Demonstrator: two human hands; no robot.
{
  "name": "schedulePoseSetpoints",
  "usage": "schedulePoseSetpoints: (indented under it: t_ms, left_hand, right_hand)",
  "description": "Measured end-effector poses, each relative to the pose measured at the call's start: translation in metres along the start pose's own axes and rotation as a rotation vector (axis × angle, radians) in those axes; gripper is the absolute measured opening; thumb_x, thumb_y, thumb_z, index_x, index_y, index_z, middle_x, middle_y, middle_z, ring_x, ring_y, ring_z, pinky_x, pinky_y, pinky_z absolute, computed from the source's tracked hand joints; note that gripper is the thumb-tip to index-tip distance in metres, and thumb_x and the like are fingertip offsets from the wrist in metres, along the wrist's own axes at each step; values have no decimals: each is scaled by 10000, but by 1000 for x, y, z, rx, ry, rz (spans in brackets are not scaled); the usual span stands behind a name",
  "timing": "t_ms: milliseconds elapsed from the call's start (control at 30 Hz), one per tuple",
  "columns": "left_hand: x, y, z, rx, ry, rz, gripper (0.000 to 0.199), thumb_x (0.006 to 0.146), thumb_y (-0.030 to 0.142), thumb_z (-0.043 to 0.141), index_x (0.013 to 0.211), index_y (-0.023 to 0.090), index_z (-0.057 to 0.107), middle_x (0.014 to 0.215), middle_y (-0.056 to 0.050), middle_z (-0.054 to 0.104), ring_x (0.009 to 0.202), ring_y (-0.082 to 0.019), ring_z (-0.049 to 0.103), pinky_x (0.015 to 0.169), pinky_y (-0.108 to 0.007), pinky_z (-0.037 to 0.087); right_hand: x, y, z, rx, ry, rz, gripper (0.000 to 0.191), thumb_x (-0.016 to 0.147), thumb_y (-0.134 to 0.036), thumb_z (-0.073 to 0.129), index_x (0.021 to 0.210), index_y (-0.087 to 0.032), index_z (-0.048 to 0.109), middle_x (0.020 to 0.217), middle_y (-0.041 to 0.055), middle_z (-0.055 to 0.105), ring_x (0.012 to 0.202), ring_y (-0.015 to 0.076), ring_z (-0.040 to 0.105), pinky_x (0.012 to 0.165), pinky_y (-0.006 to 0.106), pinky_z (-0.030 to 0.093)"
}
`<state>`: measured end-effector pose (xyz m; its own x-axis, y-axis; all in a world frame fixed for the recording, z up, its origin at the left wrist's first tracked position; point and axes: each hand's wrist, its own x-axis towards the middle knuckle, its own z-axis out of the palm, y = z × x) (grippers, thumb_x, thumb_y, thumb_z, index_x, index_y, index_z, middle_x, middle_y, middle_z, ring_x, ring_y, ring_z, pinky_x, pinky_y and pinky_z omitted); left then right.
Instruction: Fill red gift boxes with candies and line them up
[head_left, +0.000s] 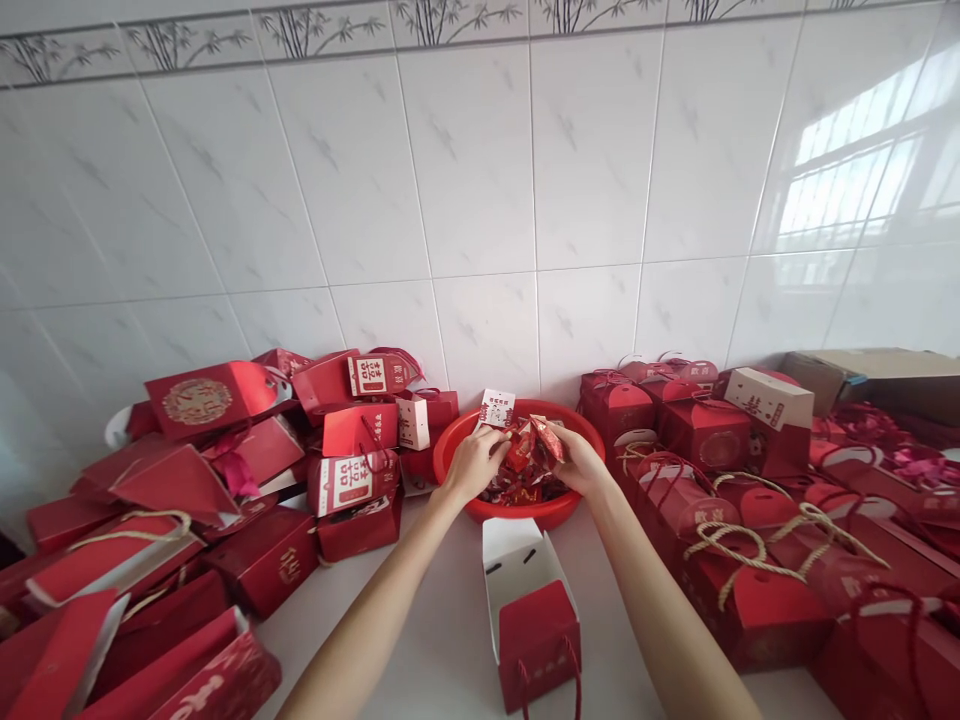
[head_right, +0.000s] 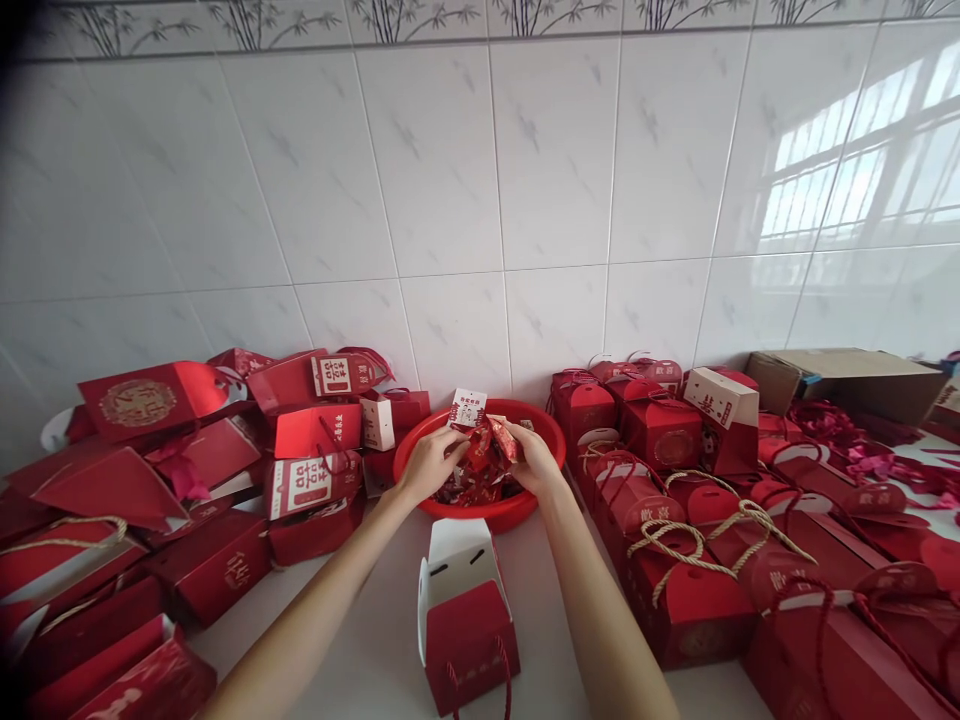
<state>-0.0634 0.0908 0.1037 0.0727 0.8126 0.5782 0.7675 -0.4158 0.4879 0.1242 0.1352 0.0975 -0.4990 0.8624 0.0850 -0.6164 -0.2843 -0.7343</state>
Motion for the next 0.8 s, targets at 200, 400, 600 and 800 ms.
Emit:
schedulePoseSetpoints:
  t_ms: [200, 400, 600, 800]
  left_hand:
    - [-6, 10, 4, -175, 61, 11, 178, 911, 307, 597, 965, 200, 728, 1021, -79, 754, 984, -233, 699, 905, -361, 554]
    - [-15, 25, 1, -363, -9, -20, 393, 835, 429, 697, 1139, 179, 710, 1159, -104, 749, 1054, -260, 711, 912, -356, 580]
    - [-34, 55, -36, -536, -189, -109, 403, 859, 506, 649, 1079, 189, 766, 1042, -82, 774, 956, -290, 717, 829, -393, 583]
    - [-47, 69, -77, -208, -543, -8, 255, 815, 358, 716, 1026, 242, 802, 920, -40, 780, 839, -243, 710, 760, -305, 534]
  right_hand:
    - [-4, -5, 4, 23, 9, -30, 76, 786, -155, 696, 839, -162, 750, 788, 10, 768, 674, 127, 689, 654, 205, 555]
    - [-18, -17, 19, -13, -83, 33, 150, 865, -171, 598, 812, -170, 738, 759, 32, 751, 662, 146, 679, 652, 237, 570]
    - [-50, -48, 43, -154, -132, -67, 106, 828, -246, 679, 817, -154, 730, 757, 29, 738, 653, 145, 658, 661, 242, 551]
    - [-85, -70, 62, -359, -159, -192, 221, 736, -326, 811, 690, -161, 671, 626, -10, 649, 526, 95, 559, 512, 192, 463]
